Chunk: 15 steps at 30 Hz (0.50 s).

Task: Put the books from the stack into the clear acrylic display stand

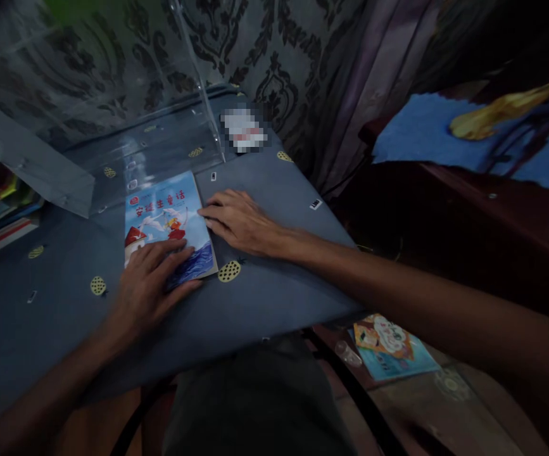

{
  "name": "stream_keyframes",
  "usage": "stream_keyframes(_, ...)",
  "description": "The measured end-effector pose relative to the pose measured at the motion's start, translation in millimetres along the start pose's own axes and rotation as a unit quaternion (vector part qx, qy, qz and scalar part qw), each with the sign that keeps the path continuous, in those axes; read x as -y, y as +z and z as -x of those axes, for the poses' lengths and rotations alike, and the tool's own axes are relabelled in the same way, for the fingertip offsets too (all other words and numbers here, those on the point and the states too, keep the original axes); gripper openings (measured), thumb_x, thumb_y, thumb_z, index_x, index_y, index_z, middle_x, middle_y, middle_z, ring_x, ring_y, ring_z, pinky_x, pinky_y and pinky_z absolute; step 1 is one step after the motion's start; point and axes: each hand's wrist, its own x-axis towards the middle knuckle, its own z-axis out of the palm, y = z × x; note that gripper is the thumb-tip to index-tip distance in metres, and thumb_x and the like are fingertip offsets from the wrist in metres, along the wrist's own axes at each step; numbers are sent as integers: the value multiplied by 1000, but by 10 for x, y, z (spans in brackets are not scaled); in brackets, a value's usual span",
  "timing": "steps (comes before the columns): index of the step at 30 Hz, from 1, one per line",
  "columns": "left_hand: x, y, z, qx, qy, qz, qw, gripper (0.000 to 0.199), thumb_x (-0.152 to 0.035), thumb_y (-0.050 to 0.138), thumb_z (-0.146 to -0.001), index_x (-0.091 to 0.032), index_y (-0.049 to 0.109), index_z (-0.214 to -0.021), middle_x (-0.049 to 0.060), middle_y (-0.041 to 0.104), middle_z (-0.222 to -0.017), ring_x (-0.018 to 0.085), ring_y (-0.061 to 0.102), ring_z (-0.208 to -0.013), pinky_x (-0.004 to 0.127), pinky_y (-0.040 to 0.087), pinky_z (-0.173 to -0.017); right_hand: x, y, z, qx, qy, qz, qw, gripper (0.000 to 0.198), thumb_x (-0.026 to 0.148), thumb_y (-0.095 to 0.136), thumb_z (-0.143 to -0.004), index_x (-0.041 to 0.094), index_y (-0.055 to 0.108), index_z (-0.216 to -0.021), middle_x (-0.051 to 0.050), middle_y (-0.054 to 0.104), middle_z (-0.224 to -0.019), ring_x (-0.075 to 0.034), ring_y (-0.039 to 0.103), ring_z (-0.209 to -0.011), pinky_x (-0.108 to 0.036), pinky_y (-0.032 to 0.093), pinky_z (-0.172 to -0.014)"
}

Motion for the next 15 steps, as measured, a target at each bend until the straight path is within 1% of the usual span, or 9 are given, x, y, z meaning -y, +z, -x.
stream_keyframes(4, -3, -25, -12, 11, -10, 22, 1000, 37, -43, 53, -101, -17, 61, -127, 13, 65, -128, 29, 60, -115, 48, 50, -96, 73, -43, 67, -1, -1, -35, 999, 37, 31, 43, -104, 17, 69, -126, -13, 67, -121, -28, 59, -116, -49, 45, -101)
stream_keyframes(11, -31, -48, -17, 17, -17, 39, 999, 33, -35, 49, -103, -16, 62, -127, 14, 65, -129, 30, 58, -115, 51, 48, -98, 87, -33, 44, -26, -13, -49, 998, 34, 30, 45, -103, 17, 73, -115, -13, 68, -120, -28, 60, -116, -49, 46, -100)
stream_keyframes(15, -48, -52, -22, 20, -14, 38, 999, 33, -31, 46, -104, -14, 63, -127, 14, 66, -128, 30, 58, -116, 51, 47, -97, 99, -38, 49, -29, -22, -52, 998, 34, 31, 45, -103, 14, 74, -110, -15, 69, -119, -28, 61, -115, -49, 47, -100)
